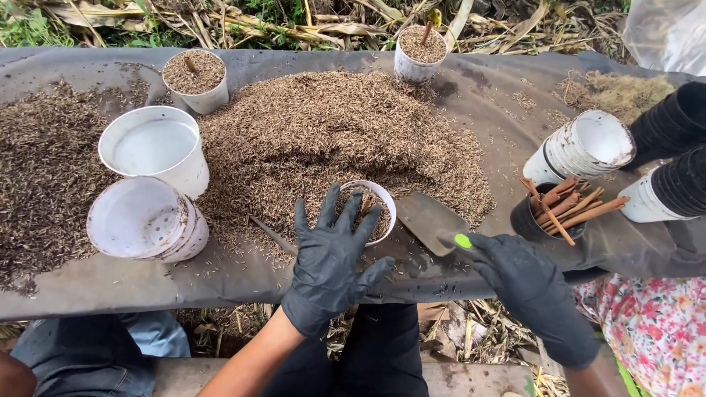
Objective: Filling small plastic pots with soil substrate and planting wooden cuttings into them.
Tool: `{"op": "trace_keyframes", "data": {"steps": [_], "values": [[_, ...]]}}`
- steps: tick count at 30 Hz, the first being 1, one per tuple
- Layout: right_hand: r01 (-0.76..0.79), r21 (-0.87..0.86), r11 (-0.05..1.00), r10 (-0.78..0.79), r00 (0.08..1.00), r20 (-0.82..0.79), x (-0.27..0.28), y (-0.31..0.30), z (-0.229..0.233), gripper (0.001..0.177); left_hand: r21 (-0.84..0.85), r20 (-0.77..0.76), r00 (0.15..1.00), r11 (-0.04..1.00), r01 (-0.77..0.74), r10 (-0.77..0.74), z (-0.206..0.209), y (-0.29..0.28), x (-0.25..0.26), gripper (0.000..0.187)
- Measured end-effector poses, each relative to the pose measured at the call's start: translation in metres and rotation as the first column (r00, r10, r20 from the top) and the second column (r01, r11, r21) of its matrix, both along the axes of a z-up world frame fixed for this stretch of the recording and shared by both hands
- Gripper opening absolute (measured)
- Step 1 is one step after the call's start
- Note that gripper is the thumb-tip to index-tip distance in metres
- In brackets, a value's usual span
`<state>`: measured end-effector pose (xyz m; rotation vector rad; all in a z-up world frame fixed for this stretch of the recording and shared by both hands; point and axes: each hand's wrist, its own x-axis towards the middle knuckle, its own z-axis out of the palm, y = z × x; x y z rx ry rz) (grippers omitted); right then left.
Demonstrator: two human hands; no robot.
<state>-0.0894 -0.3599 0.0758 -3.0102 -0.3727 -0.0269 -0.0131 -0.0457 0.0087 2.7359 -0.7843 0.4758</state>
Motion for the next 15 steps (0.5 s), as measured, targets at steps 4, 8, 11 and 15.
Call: {"op": "trace_keyframes", "data": {"steps": [4,8,11,15], "values": [[0.003,-0.092,0.996,-0.001,1.0,0.021,0.01,0.002,-0.012,0.052,-0.069,0.016,0.998,0.996,0.064,-0.063,0.019,0.006,-0.003,0.079],[0.04,-0.143,0.989,-0.04,0.999,0.001,0.015,0.018,0.003,0.049,-0.197,0.08,0.993,0.976,0.096,-0.082,0.002,0.018,-0.005,0.076],[-0.008,-0.204,0.979,0.0,0.999,-0.039,0.038,0.036,-0.004,0.057,-0.16,0.108,0.99,0.981,0.11,-0.093,0.014,0.019,-0.004,0.075],[-0.004,-0.22,0.975,0.041,0.986,0.162,0.045,0.019,-0.034,0.047,-0.223,0.136,0.985,0.965,0.135,-0.106,0.009,0.024,-0.01,0.075]]}}
